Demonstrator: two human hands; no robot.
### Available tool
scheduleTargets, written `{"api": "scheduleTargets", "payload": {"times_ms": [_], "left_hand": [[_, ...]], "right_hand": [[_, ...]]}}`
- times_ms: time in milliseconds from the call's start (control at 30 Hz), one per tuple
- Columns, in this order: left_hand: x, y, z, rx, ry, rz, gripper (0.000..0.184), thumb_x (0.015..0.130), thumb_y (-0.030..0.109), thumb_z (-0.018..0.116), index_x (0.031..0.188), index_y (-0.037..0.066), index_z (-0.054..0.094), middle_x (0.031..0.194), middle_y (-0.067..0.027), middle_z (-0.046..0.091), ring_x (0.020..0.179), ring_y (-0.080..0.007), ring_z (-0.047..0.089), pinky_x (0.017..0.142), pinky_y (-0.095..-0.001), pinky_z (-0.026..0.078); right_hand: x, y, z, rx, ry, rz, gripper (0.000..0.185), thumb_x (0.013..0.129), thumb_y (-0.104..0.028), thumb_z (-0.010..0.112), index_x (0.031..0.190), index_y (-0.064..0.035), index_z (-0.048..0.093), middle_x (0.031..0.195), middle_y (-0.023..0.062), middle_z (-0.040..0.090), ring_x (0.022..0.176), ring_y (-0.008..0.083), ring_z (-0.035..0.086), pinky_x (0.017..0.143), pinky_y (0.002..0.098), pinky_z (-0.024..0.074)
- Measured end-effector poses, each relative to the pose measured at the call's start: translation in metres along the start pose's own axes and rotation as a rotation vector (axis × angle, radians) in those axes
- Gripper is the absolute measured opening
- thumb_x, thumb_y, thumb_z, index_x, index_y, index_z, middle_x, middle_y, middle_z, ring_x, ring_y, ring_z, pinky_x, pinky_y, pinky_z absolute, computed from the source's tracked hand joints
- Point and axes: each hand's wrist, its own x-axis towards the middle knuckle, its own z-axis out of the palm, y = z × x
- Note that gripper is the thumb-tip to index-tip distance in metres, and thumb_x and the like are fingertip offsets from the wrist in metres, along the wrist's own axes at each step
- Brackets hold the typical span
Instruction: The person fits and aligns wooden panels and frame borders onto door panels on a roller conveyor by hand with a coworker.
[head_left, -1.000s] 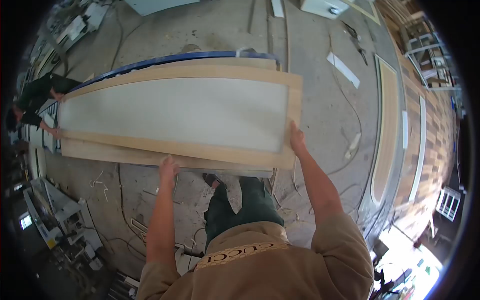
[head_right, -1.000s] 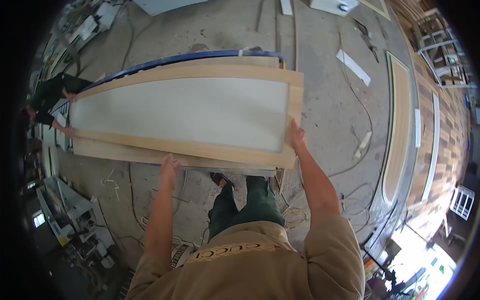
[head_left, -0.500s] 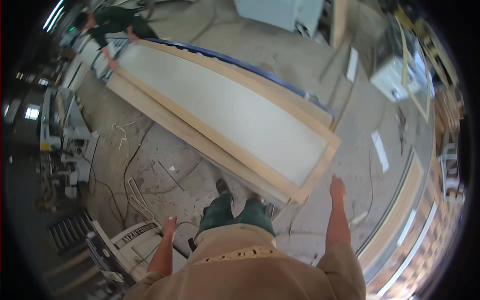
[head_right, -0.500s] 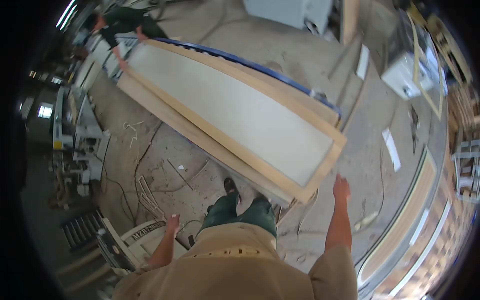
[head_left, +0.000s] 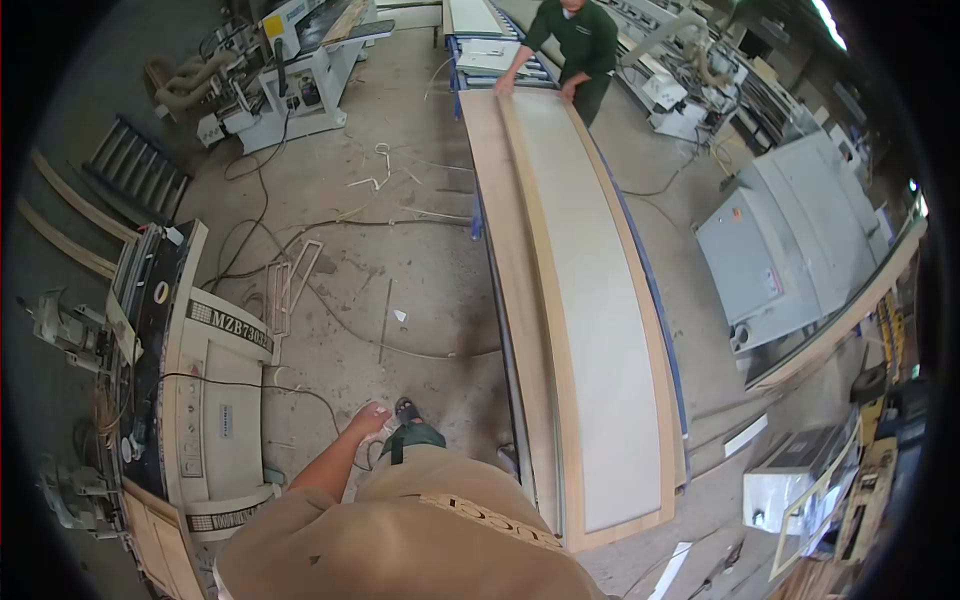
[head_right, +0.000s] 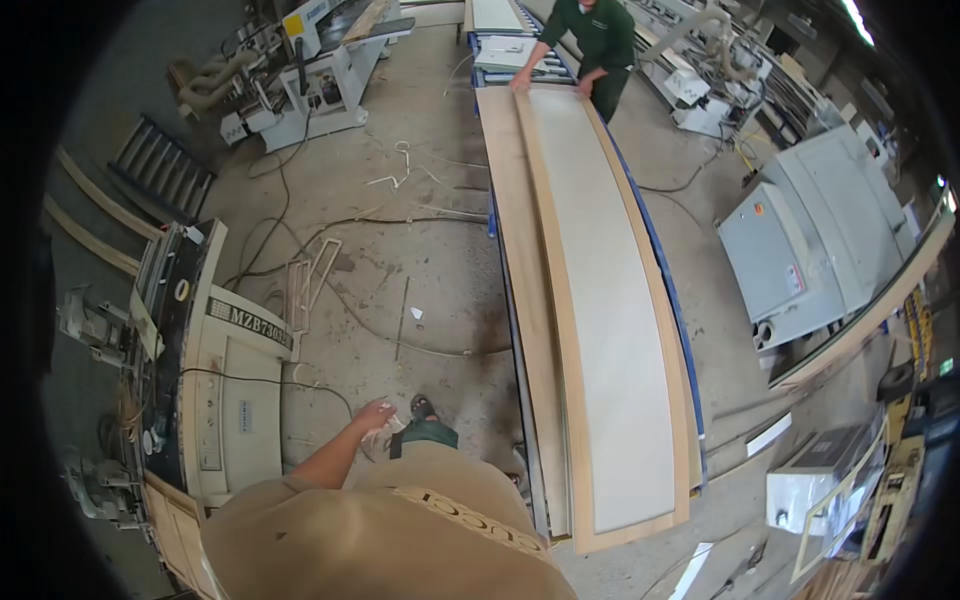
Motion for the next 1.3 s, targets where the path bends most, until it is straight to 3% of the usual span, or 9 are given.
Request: {"api": "scheduleTargets", "payload": {"times_ms": [200, 333, 667, 867, 1100, 1133, 1200, 1267, 1300], "left_hand": [[0.092, -0.068, -0.076, 0.109, 0.078, -0.047, 0.064, 0.086, 0.05, 0.061, 0.122, -0.002, 0.061, 0.122, -0.0276, 0.062, 0.113, -0.0431, 0.06, 0.095, -0.0458, 0.049], [0.115, -0.081, -0.149, 0.174, 0.196, -0.145, 0.054, 0.087, 0.047, 0.064, 0.116, 0.001, 0.066, 0.103, -0.0203, 0.069, 0.095, -0.034, 0.066, 0.08, -0.0429, 0.054], [0.155, -0.055, -0.234, -0.618, 0.33, -0.16, 0.028, 0.088, 0.031, 0.066, 0.097, 0.005, 0.071, 0.074, -0.0084, 0.066, 0.059, -0.0196, 0.06, 0.051, -0.0374, 0.048], [0.203, -0.076, -0.245, -0.355, 0.237, -0.199, 0.031, 0.087, 0.033, 0.067, 0.087, 0.002, 0.068, 0.068, -0.0076, 0.062, 0.057, -0.0189, 0.059, 0.048, -0.0339, 0.045], [0.28, -0.02, -0.316, 0.531, 0.371, 0.145, 0.021, 0.095, 0.026, 0.059, 0.1, 0.006, 0.062, 0.074, -0.0073, 0.061, 0.06, -0.0213, 0.059, 0.049, -0.0331, 0.047], [0.297, 0.009, -0.338, 0.888, 0.502, 0.219, 0.019, 0.096, 0.025, 0.057, 0.104, 0.008, 0.061, 0.077, -0.0064, 0.06, 0.06, -0.0203, 0.059, 0.049, -0.032, 0.047], [0.348, 0.02, -0.36, 0.743, 0.778, 0.383, 0.019, 0.097, 0.028, 0.057, 0.102, 0.01, 0.061, 0.083, -0.0054, 0.063, 0.067, -0.018, 0.061, 0.057, -0.0326, 0.049], [0.369, 0.119, -0.412, -0.895, 0.553, -0.327, 0.027, 0.093, 0.029, 0.058, 0.108, 0.007, 0.059, 0.09, -0.0086, 0.066, 0.074, -0.0244, 0.066, 0.063, -0.0371, 0.052], [0.385, 0.142, -0.43, -0.902, 0.554, -0.327, 0.026, 0.094, 0.03, 0.058, 0.107, 0.007, 0.059, 0.089, -0.0078, 0.065, 0.073, -0.0224, 0.064, 0.062, -0.0356, 0.051]], "right_hand": [[0.087, -0.102, 0.035, -0.665, -0.087, -0.593, 0.025, 0.098, -0.028, 0.053, 0.103, -0.0046, 0.061, 0.081, 0.0099, 0.065, 0.062, 0.0187, 0.062, 0.048, 0.0327, 0.0479], [0.095, -0.245, 0.086, 0.166, 0.066, -0.237, 0.024, 0.094, -0.027, 0.061, 0.104, -0.0044, 0.061, 0.082, 0.0088, 0.066, 0.061, 0.019, 0.062, 0.047, 0.0295, 0.0464], [0.116, -0.445, 0.239, -0.223, -0.076, -0.054, 0.029, 0.093, -0.029, 0.063, 0.103, -0.0023, 0.065, 0.08, 0.0113, 0.068, 0.063, 0.0187, 0.066, 0.048, 0.0278, 0.0458], [0.224, -0.518, 0.327, -0.311, -0.226, 0.146, 0.018, 0.093, -0.023, 0.062, 0.092, -0.0064, 0.067, 0.077, 0.0088, 0.066, 0.059, 0.0178, 0.063, 0.047, 0.0291, 0.0459], [0.429, -0.712, 0.402, -1.476, -0.473, -1.143, 0.03, 0.094, -0.036, 0.057, 0.088, -0.0074, 0.066, 0.078, 0.0146, 0.067, 0.069, 0.0259, 0.066, 0.066, 0.0441, 0.0516], [0.434, -0.77, 0.424, -1.056, -0.406, -0.513, 0.029, 0.093, -0.033, 0.06, 0.085, -0.0053, 0.062, 0.071, 0.0107, 0.064, 0.063, 0.0242, 0.063, 0.059, 0.0433, 0.0508], [0.489, -0.858, 0.451, -0.684, -0.362, -0.535, 0.023, 0.094, -0.025, 0.06, 0.089, -0.0022, 0.061, 0.067, 0.0064, 0.06, 0.057, 0.0176, 0.06, 0.048, 0.0323, 0.0465], [0.444, -0.993, 0.494, -0.477, -0.278, -0.397, 0.023, 0.094, -0.024, 0.059, 0.092, -0.0008, 0.063, 0.069, 0.006, 0.062, 0.058, 0.015, 0.059, 0.049, 0.0291, 0.0468], [0.436, -1.043, 0.515, -0.407, -0.27, -0.444, 0.024, 0.094, -0.024, 0.059, 0.092, -0.0006, 0.063, 0.07, 0.0058, 0.062, 0.059, 0.0139, 0.059, 0.05, 0.0275, 0.0467]]}}
